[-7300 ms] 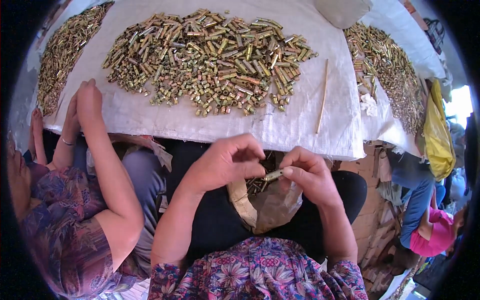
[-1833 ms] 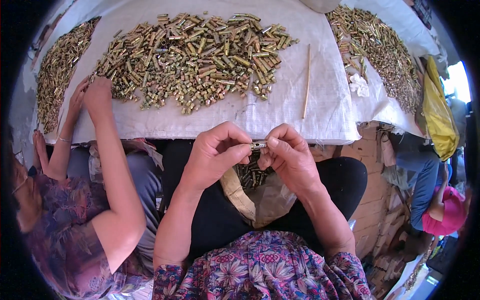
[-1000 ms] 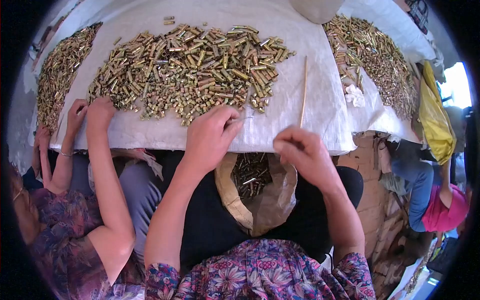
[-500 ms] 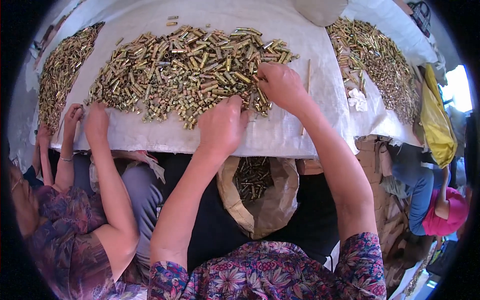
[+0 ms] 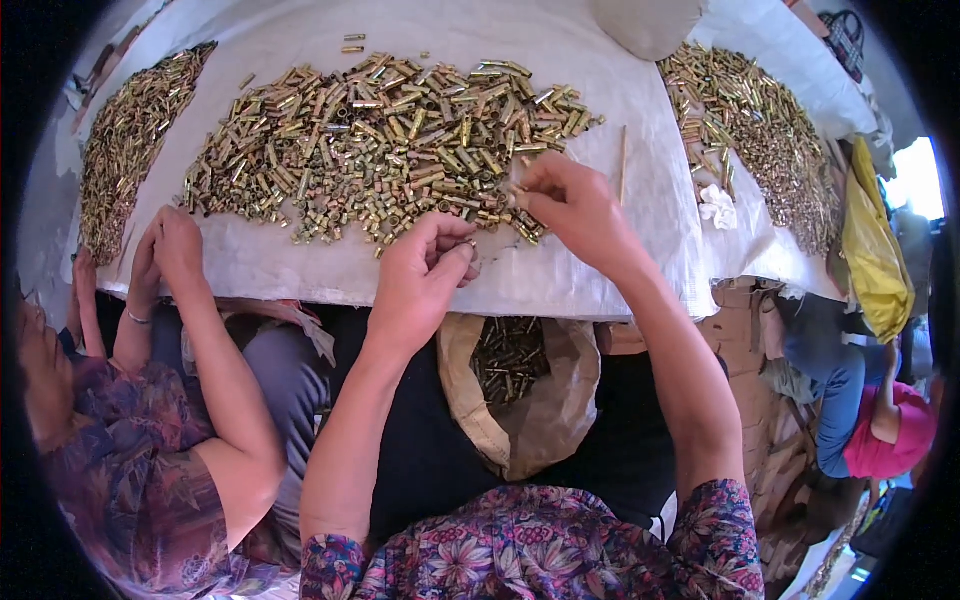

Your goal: Sorting and inspecting ammunition components on a table.

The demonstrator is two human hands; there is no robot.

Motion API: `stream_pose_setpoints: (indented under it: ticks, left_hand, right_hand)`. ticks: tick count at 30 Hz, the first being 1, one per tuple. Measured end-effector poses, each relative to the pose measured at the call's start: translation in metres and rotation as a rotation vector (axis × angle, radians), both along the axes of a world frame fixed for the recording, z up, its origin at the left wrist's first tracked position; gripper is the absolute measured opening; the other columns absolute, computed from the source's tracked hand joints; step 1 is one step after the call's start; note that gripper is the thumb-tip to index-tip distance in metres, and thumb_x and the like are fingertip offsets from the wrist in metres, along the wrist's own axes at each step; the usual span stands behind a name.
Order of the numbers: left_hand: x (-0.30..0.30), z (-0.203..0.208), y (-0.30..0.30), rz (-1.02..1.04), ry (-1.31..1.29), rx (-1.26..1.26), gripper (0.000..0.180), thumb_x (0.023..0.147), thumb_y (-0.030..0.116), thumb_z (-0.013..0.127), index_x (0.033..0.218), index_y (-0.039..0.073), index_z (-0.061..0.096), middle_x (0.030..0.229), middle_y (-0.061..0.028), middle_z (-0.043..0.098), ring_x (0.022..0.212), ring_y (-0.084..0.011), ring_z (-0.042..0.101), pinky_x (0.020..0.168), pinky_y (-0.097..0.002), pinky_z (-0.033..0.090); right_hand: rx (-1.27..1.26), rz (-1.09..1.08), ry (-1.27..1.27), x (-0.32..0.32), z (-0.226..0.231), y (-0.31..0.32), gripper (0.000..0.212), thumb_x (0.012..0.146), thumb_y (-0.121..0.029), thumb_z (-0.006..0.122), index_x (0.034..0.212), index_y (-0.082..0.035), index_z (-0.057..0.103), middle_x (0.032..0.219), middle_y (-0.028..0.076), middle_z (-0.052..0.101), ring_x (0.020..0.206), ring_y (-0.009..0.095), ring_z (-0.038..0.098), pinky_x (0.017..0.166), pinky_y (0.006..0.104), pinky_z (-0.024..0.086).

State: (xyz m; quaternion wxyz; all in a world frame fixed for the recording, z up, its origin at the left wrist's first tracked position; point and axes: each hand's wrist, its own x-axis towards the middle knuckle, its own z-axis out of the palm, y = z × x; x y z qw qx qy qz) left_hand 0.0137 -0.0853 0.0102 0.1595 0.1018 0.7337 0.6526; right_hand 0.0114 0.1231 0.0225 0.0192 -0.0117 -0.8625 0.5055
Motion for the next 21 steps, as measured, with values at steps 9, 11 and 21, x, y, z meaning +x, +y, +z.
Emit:
stream_pose_setpoints:
  ticks: [9,11,21]
  left_hand:
    - [0.015,0.004,-0.003,-0.157,-0.225,0.394,0.009,0.094,0.012,0.060,0.098,0.003,0.060,0.081,-0.0035,0.064,0.069,-0.0096,0.062,0.065,-0.0238,0.052]
    - [0.018,0.004,-0.003,-0.195,-0.265,0.404,0.010,0.094,0.013,0.060,0.098,0.003,0.060,0.080,-0.0025,0.064,0.068,-0.0087,0.062,0.064,-0.0225,0.051]
    - [0.026,0.006,0.002,-0.260,-0.232,0.378,0.010,0.093,0.013,0.062,0.091,0.004,0.058,0.077,-0.0011,0.061,0.065,-0.0075,0.059,0.061,-0.0210,0.048]
  right_hand:
    - [-0.315,0.079,-0.085,0.065,0.012,-0.013,0.011,0.087,-0.004,0.064,0.097,-0.001,0.067,0.082,-0.003,0.059,0.074,0.005,0.050,0.067,0.0209,0.042]
    - [-0.348,0.073,-0.093,0.070,0.011,-0.013,0.010,0.088,-0.005,0.065,0.097,-0.001,0.067,0.082,-0.004,0.060,0.074,0.005,0.051,0.068,0.0211,0.043]
    - [-0.361,0.079,-0.111,0.086,0.005,-0.008,0.010,0.088,-0.006,0.067,0.096,0.000,0.068,0.083,-0.002,0.063,0.075,0.006,0.053,0.068,0.0210,0.044]
